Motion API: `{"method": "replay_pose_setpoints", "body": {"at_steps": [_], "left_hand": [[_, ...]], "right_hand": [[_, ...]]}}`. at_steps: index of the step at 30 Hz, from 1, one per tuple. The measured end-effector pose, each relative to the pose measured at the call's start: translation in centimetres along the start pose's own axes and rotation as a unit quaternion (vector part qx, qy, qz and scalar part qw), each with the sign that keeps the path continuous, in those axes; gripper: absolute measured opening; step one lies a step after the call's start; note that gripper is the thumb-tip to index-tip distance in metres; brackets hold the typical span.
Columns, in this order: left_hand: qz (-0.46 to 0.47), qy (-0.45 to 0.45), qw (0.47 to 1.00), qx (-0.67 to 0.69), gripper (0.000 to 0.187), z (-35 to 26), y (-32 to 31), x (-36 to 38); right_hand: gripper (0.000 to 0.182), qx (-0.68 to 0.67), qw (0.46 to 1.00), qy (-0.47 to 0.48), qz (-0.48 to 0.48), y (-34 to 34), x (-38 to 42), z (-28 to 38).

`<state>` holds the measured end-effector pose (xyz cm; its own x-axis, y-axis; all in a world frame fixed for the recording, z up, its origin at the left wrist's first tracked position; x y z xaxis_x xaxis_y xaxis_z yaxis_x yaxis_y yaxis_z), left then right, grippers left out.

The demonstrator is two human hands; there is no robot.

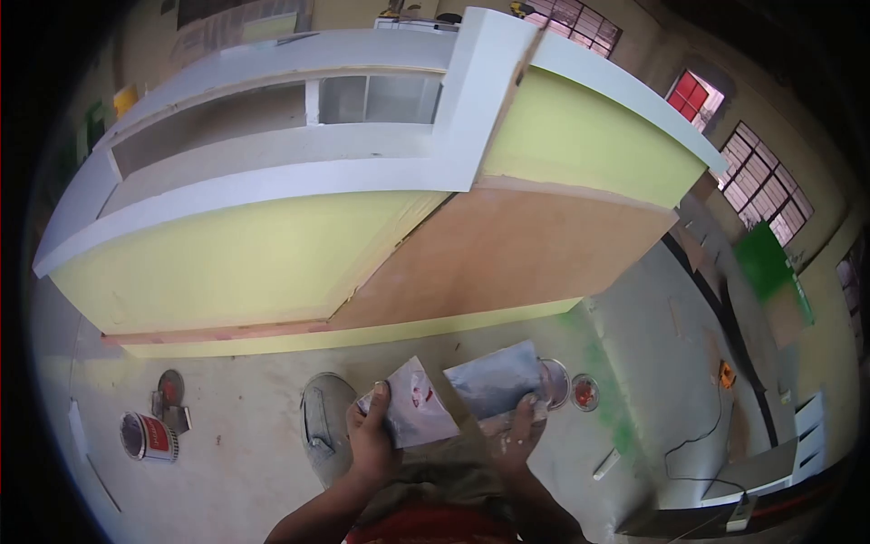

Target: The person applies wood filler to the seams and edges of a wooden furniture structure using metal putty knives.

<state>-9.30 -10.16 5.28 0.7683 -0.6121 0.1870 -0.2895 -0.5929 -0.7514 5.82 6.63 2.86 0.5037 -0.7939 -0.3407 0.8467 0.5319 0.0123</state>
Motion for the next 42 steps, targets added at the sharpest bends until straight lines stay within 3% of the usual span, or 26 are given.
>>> {"method": "replay_pose_setpoints", "body": {"at_steps": [2,3,6,8,11,14,16,18,20,21,24,25,28,31,32,34,35,37,40,42], "left_hand": [[-0.012,-0.022,0.999,-0.048,0.028,0.2,0.3,-0.4],[-0.028,-0.044,0.996,-0.075,0.028,0.0,0.5,-0.5],[-0.075,-0.085,0.983,-0.147,0.034,-0.3,0.8,-0.9],[-0.075,-0.095,0.976,-0.184,0.034,-0.6,1.3,-1.5],[-0.076,-0.086,0.991,-0.07,0.03,-1.1,0.6,-2.9],[-0.077,-0.125,0.989,-0.027,0.029,-2.7,-0.5,-4.5],[-0.046,-0.127,0.991,0.002,0.03,-2.9,-0.9,-5.1],[-0.013,-0.112,0.994,-0.008,0.029,-2.2,-0.8,-5.3],[-0.007,-0.105,0.992,-0.074,0.028,-1.3,-1.0,-5.2],[-0.002,-0.1,0.989,-0.108,0.028,-0.8,-1.2,-5.1],[-0.001,-0.108,0.976,-0.187,0.037,0.5,-3.0,-3.8],[0.002,-0.02,0.959,-0.283,0.037,1.3,-1.6,-3.1],[0.072,0.0,0.915,-0.396,0.038,3.1,-2.6,-1.0],[0.15,0.009,0.907,-0.394,0.035,3.5,-2.3,-0.9],[0.121,0.036,0.951,-0.281,0.033,3.7,-2.3,-1.5],[0.053,0.1,0.993,-0.043,0.031,4.2,-2.0,-2.5],[0.071,0.171,0.981,0.056,0.032,4.1,-1.4,-3.0],[0.093,0.192,0.972,0.096,0.033,4.3,-1.1,-3.4],[0.078,0.18,0.978,0.066,0.036,3.7,-1.4,-3.0],[0.071,0.163,0.982,0.057,0.037,3.3,-0.8,-2.5]], "right_hand": [[0.049,-0.151,0.987,0.019,0.055,-3.9,-2.0,4.1],[0.048,-0.162,0.983,0.028,0.087,-4.6,-2.1,3.8],[0.047,-0.032,0.978,0.121,0.167,-4.9,-3.2,5.0],[0.044,-0.023,0.973,0.058,0.224,-4.8,-3.8,4.9],[0.041,0.02,0.933,-0.093,0.346,-3.1,-2.5,3.5],[0.033,0.005,0.937,-0.127,0.325,-2.1,-2.2,2.2],[0.028,-0.067,0.982,-0.084,0.154,-1.4,-1.9,2.2],[0.019,-0.094,0.987,-0.096,0.086,-0.9,-2.7,3.5],[0.016,-0.08,0.984,-0.135,0.079,-0.5,-2.6,4.7],[0.02,-0.01,0.977,-0.184,0.11,-0.6,-2.5,5.2],[0.018,-0.025,0.973,-0.218,0.078,-0.3,-2.1,4.0],[0.019,-0.024,0.973,-0.219,0.069,-0.1,-2.2,3.8],[0.022,-0.04,0.984,-0.173,0.012,0.6,-3.4,3.9],[0.033,-0.001,0.996,-0.086,-0.005,1.6,-4.7,4.1],[0.037,0.014,0.996,0.029,0.082,1.6,-5.3,5.1],[0.045,0.054,0.934,0.247,0.251,1.6,-4.8,7.4],[0.048,0.096,0.899,0.29,0.314,1.3,-4.1,7.6],[0.054,0.177,0.803,0.365,0.438,0.5,-2.5,7.6],[0.057,0.28,0.813,0.298,0.415,1.2,-1.6,4.1],[0.061,0.394,0.79,0.287,0.371,2.0,-2.6,3.6]]}}
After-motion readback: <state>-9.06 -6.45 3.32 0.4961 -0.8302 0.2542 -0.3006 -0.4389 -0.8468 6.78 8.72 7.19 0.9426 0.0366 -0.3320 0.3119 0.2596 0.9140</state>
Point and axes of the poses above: each hand's wrist, its own x-axis away from the middle knuckle, its own y-axis out of the back of the hand, z = x × y, the point moved 3 cm from there along -x, towards the middle knuckle, and after that the axes turned 4 degrees about z, right-handed, at the moved point
